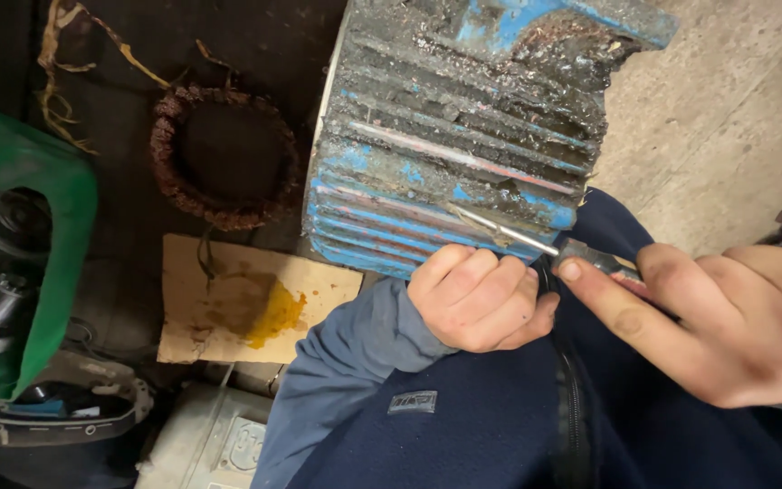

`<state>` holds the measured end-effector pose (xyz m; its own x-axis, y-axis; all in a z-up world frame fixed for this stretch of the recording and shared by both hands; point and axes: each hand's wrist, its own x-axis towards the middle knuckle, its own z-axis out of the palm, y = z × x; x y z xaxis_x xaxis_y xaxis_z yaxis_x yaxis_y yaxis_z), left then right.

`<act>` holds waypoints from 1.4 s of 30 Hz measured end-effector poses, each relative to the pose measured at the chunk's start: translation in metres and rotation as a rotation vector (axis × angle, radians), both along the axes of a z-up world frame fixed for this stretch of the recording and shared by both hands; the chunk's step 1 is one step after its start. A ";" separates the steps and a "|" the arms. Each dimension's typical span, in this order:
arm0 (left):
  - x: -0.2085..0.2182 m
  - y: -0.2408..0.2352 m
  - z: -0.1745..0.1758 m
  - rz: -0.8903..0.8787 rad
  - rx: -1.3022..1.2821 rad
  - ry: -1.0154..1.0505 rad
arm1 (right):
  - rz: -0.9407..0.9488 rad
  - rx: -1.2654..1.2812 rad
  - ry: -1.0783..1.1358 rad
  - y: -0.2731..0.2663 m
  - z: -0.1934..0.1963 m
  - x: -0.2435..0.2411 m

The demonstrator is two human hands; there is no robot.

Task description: Scraping and cleaning debris from the exterior fins of an electric motor housing using a knife and a screwdriver.

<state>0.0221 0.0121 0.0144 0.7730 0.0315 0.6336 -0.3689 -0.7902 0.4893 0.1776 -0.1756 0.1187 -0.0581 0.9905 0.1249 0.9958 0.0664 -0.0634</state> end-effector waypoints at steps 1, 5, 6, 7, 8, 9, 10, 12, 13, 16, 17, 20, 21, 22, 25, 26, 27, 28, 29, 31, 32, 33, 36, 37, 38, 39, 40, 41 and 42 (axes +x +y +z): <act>0.000 -0.001 -0.001 0.004 -0.004 -0.008 | 0.005 -0.012 0.019 0.000 0.000 0.001; 0.004 0.001 0.001 0.009 -0.019 -0.021 | 0.018 -0.004 -0.019 0.027 0.008 0.006; 0.004 0.001 0.000 0.013 -0.023 -0.034 | 0.018 -0.008 -0.015 0.030 0.008 0.006; 0.004 0.001 0.000 0.024 -0.026 -0.046 | 0.024 -0.012 -0.010 0.034 0.008 0.007; 0.006 0.003 0.000 0.029 -0.026 -0.045 | 0.029 -0.012 -0.009 0.038 0.008 0.008; 0.007 0.005 0.001 0.015 -0.019 -0.063 | 0.042 -0.021 -0.027 0.042 0.009 0.008; 0.008 0.007 0.002 0.000 -0.013 -0.080 | 0.055 -0.030 -0.044 0.045 0.010 0.007; 0.008 0.011 0.012 -0.007 -0.028 -0.039 | 0.032 -0.050 -0.044 0.058 0.011 0.006; 0.010 0.014 0.017 -0.024 -0.049 -0.007 | -0.002 -0.076 -0.052 0.064 0.012 0.006; 0.008 0.018 0.013 -0.084 -0.095 0.003 | 0.076 -0.033 -0.091 0.097 0.004 0.010; 0.006 0.014 0.007 -0.087 -0.089 -0.010 | 0.072 -0.029 -0.104 0.113 0.003 0.012; -0.001 0.010 -0.004 -0.078 -0.212 -0.021 | 0.091 -0.100 0.027 0.149 0.004 0.016; 0.000 0.014 -0.003 -0.096 -0.192 -0.070 | 0.083 -0.131 0.037 0.154 0.010 0.019; 0.002 0.019 -0.002 -0.114 -0.171 -0.119 | 0.076 -0.163 0.047 0.159 0.016 0.023; 0.001 0.022 -0.004 -0.140 -0.150 -0.158 | -0.078 -0.266 -0.107 0.148 0.032 0.045; 0.003 0.024 -0.006 -0.143 -0.150 -0.163 | -0.082 -0.266 -0.111 0.140 0.033 0.053; 0.002 0.025 -0.007 -0.170 -0.133 -0.155 | -0.085 -0.179 0.034 0.130 0.032 0.057; 0.002 0.026 -0.009 -0.197 -0.116 -0.148 | -0.089 -0.089 0.176 0.118 0.031 0.062; 0.000 0.025 -0.010 -0.210 -0.117 -0.136 | -0.102 -0.088 0.188 0.096 0.030 0.057; -0.002 0.023 -0.012 -0.184 -0.109 -0.132 | -0.669 -0.157 0.864 0.051 0.031 0.048; -0.005 0.028 -0.007 -0.197 -0.109 -0.123 | -0.680 -0.152 0.874 0.008 0.004 0.044; -0.008 0.032 -0.002 -0.223 -0.126 -0.062 | -0.672 -0.107 0.882 -0.034 -0.023 0.040; -0.010 0.054 0.030 -0.069 -0.150 0.009 | -0.720 0.005 0.906 -0.127 -0.079 0.017; -0.012 0.059 0.043 0.117 -0.170 0.014 | -0.777 0.056 0.912 -0.154 -0.093 0.006; -0.007 0.071 0.053 0.115 -0.160 0.029 | -0.777 0.060 0.931 -0.169 -0.107 0.007; -0.002 0.080 0.063 0.217 -0.042 0.177 | -0.832 0.035 1.091 -0.184 -0.122 0.012; 0.001 0.090 0.075 0.319 0.076 0.326 | -0.884 0.004 1.251 -0.198 -0.137 0.017; 0.005 0.089 0.077 0.339 0.091 0.340 | -0.861 -0.002 1.272 -0.179 -0.128 0.023; 0.008 0.089 0.080 0.354 0.111 0.407 | -0.682 0.056 1.037 -0.160 -0.118 0.028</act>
